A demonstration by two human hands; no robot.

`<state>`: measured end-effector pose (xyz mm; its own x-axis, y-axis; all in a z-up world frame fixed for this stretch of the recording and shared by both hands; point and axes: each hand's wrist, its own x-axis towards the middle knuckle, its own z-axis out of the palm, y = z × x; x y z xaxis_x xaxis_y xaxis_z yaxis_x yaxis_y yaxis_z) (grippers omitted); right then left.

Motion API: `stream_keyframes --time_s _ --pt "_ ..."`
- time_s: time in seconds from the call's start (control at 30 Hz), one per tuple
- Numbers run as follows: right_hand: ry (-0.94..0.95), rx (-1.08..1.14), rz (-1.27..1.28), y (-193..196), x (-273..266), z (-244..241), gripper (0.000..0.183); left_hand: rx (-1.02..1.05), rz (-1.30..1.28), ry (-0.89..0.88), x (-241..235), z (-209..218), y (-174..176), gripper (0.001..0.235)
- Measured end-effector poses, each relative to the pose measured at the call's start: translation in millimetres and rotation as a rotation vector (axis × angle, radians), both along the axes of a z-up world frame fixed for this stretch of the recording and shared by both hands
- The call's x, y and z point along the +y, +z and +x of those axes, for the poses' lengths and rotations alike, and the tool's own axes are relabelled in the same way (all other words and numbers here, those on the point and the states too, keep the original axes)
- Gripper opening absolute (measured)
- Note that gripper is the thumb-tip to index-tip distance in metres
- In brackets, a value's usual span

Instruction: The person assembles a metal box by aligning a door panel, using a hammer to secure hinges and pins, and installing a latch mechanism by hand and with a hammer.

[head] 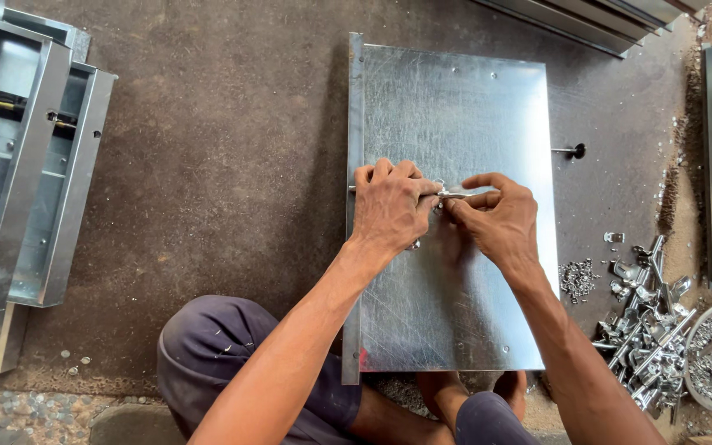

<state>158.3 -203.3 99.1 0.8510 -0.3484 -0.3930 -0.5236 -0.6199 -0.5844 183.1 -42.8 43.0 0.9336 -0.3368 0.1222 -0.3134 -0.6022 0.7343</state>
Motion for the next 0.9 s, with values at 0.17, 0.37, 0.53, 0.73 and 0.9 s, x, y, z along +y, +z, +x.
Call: stream_keyframes --time_s 0.17,0.37,0.53,0.73,0.9 --pt "0.085 -0.019 0.157 12.5 1.9 0.5 0.033 -0.254 -0.212 0.307 26.0 -35.0 17.6 0.039" --pt "0.434 -0.103 -0.095 13.1 -5.8 -1.2 0.030 0.925 -0.920 0.412 58.4 -72.8 -22.4 0.064" --pt "0.316 0.025 0.007 26.3 -10.4 6.2 0.031 1.093 -1.225 0.141 64.4 -68.1 6.6 0.096" --pt "0.219 -0.185 0.189 74.8 -77.9 -9.8 0.035 0.933 -1.160 0.009 15.8 -75.5 96.7 0.114" --pt "0.073 -0.670 0.369 117.7 -149.2 -57.6 0.039 0.671 -1.168 -0.441 -35.9 -78.0 187.5 0.114"
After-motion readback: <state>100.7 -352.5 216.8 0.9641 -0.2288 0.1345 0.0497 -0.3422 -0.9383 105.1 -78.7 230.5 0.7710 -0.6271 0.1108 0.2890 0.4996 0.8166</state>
